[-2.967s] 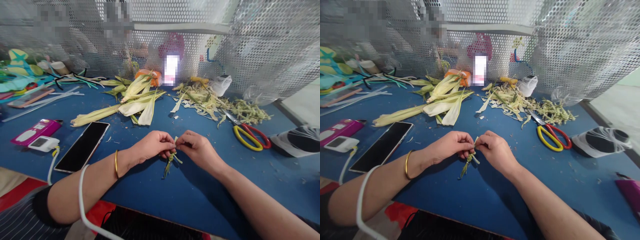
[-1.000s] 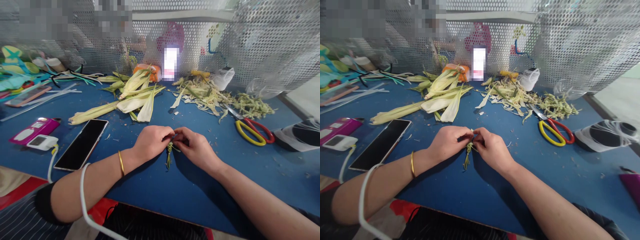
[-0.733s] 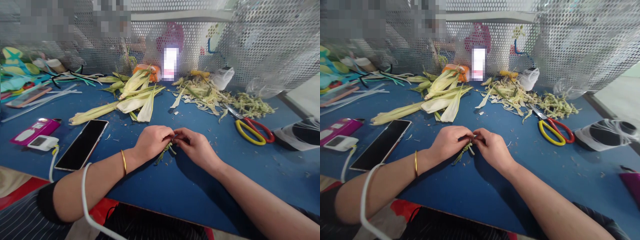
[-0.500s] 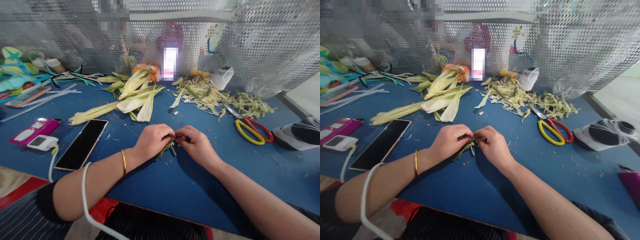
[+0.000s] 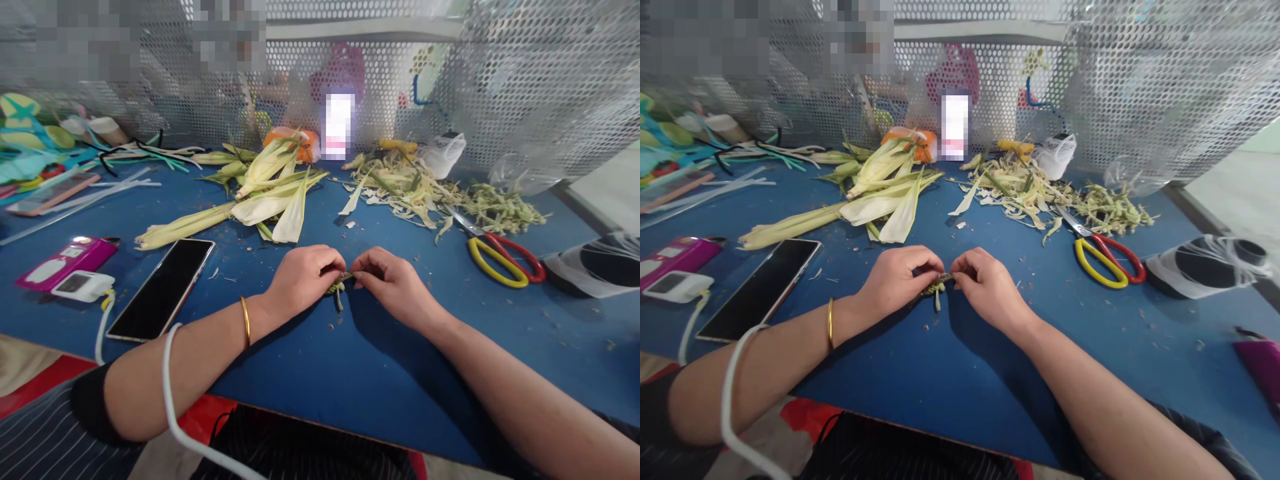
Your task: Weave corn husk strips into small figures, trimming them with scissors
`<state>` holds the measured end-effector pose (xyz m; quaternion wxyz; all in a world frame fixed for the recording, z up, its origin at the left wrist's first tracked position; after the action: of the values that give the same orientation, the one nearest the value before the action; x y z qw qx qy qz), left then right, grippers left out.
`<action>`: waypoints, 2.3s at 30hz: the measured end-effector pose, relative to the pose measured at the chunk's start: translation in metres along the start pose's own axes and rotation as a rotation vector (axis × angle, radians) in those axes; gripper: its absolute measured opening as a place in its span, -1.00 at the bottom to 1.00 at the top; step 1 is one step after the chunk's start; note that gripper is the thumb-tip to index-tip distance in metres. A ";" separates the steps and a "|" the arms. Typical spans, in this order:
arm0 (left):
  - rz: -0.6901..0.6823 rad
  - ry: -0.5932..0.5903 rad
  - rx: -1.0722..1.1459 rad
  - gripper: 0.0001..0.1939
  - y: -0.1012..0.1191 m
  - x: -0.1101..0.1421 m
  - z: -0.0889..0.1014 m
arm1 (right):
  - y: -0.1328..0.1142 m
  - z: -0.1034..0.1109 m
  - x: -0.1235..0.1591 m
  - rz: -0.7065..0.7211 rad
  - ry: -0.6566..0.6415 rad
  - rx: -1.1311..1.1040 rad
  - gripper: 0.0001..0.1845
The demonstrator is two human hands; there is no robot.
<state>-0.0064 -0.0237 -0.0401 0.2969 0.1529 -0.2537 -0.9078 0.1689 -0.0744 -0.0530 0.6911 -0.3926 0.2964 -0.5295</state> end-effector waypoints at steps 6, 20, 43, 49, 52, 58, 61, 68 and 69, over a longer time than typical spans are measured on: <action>0.010 0.007 0.010 -0.89 0.000 0.000 -0.001 | -0.001 -0.002 0.001 0.057 0.012 0.082 -0.93; 0.108 -0.010 0.089 -0.91 -0.003 -0.003 0.003 | -0.005 0.003 0.004 0.175 -0.040 0.240 -0.81; 0.345 0.006 0.185 -0.90 -0.009 -0.007 0.006 | -0.007 0.001 0.003 0.155 -0.330 -0.229 -0.83; 0.184 -0.032 0.738 -0.84 -0.011 -0.010 0.008 | 0.001 0.004 0.000 0.196 -0.287 -0.216 -0.79; 0.141 -0.095 0.862 -0.83 -0.008 -0.010 0.008 | 0.002 0.004 0.000 0.185 -0.276 -0.219 -0.80; 0.174 -0.166 0.841 -0.85 -0.006 -0.010 0.007 | 0.003 0.004 0.001 0.166 -0.266 -0.224 -0.82; 0.188 -0.178 0.795 -0.85 -0.007 -0.010 0.006 | 0.000 0.004 0.002 0.163 -0.259 -0.161 -0.82; 0.187 -0.152 0.628 -0.85 -0.009 -0.010 0.006 | -0.007 0.006 0.004 0.156 -0.262 -0.008 -0.81; 0.189 -0.153 0.615 -0.85 -0.010 -0.010 0.006 | -0.007 0.006 0.004 0.155 -0.267 0.002 -0.81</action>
<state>-0.0057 -0.0087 -0.0390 0.2998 0.1423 -0.5508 -0.7658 0.1711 -0.0777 -0.0437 0.7634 -0.4348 0.2309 -0.4182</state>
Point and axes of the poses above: each hand's wrist, its own x-axis away from the middle knuckle, its own z-axis out of the back of the hand, y = z × x, the point moved 1 cm from there along -x, towards the middle knuckle, and after that the axes turned 14 degrees about -y, right-handed, at the moved point
